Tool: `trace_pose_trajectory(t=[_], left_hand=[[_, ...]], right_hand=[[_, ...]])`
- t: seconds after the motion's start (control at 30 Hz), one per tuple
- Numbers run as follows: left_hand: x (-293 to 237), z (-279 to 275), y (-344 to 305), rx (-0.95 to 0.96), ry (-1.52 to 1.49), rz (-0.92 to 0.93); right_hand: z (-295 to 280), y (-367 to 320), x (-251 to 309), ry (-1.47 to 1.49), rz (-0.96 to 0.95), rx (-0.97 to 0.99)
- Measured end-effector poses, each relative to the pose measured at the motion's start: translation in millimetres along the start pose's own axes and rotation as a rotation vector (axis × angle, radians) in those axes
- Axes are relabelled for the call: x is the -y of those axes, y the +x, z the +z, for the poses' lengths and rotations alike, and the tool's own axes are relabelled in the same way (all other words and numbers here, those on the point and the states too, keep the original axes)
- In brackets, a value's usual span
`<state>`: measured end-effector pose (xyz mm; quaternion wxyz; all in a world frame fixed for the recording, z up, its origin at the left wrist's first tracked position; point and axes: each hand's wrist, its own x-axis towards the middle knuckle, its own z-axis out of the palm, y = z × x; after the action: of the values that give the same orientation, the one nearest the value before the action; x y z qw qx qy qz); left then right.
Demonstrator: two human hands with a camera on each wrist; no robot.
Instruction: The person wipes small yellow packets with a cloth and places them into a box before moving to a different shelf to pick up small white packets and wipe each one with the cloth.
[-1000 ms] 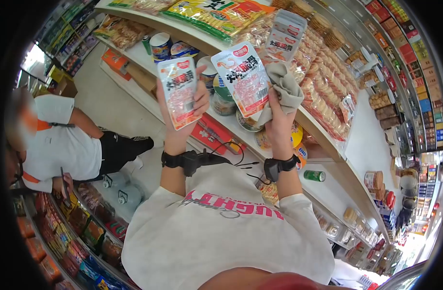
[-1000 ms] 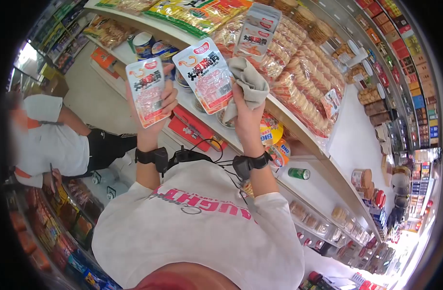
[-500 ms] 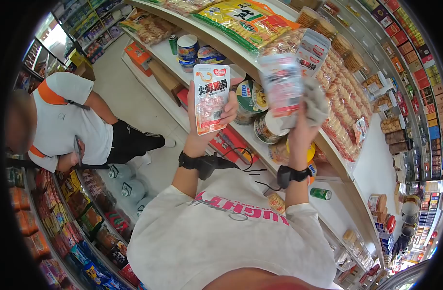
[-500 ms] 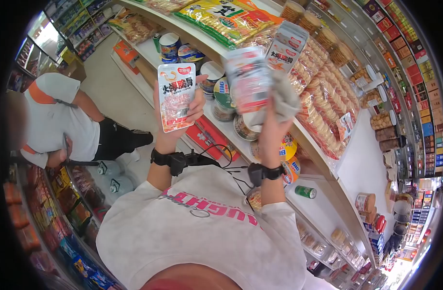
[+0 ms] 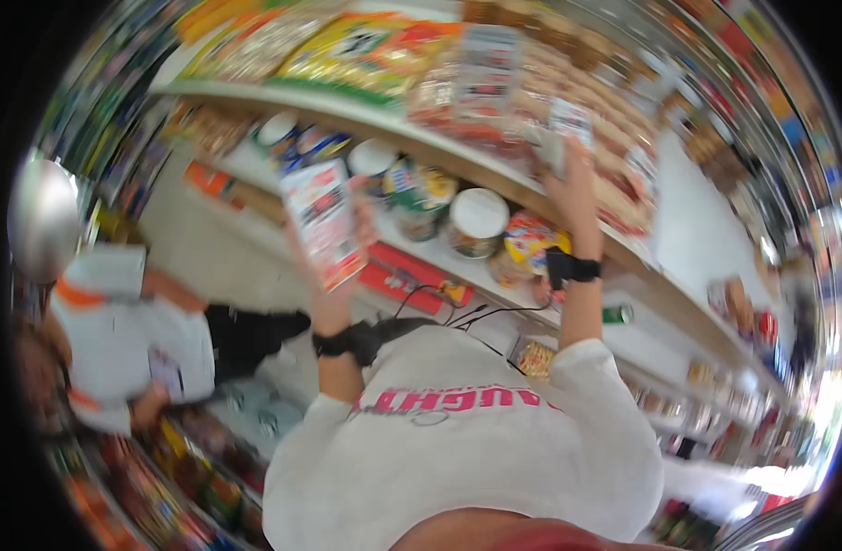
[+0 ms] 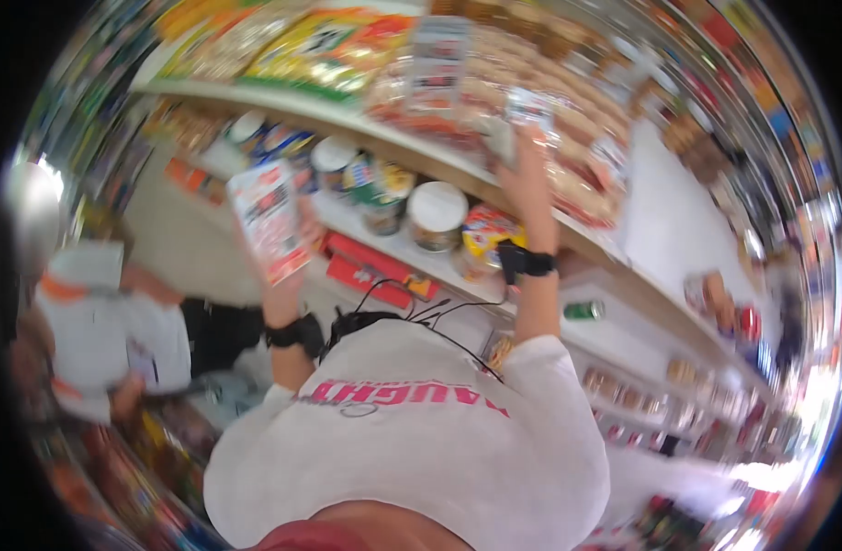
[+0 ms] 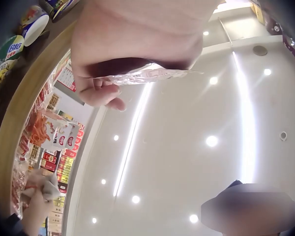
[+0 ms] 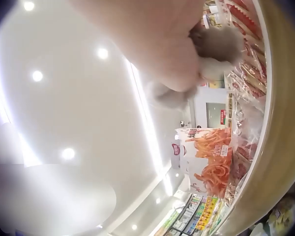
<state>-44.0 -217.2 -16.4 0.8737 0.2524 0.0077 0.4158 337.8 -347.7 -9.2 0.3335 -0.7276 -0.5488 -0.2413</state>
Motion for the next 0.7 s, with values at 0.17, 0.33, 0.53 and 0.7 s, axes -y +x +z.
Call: trace_pose_trajectory(t=[0.17, 0.33, 0.53, 0.7], left_hand=[[-6, 6, 10, -0.045, 0.015, -0.023], [-7, 2, 13, -0.099, -0.031, 0.037], [-24, -6, 8, -0.062, -0.198, 0.088], [-30, 7, 2, -0.024, -0.107, 0.195]], right_hand=[[-49, 7, -16, 0.378, 0.431, -0.198], [-59, -17, -105, -0.361, 0.538, -0.007], [-47, -28, -134, -0.390, 0.641, -0.071], [-59, -17, -128, -0.233, 0.557, -0.355]])
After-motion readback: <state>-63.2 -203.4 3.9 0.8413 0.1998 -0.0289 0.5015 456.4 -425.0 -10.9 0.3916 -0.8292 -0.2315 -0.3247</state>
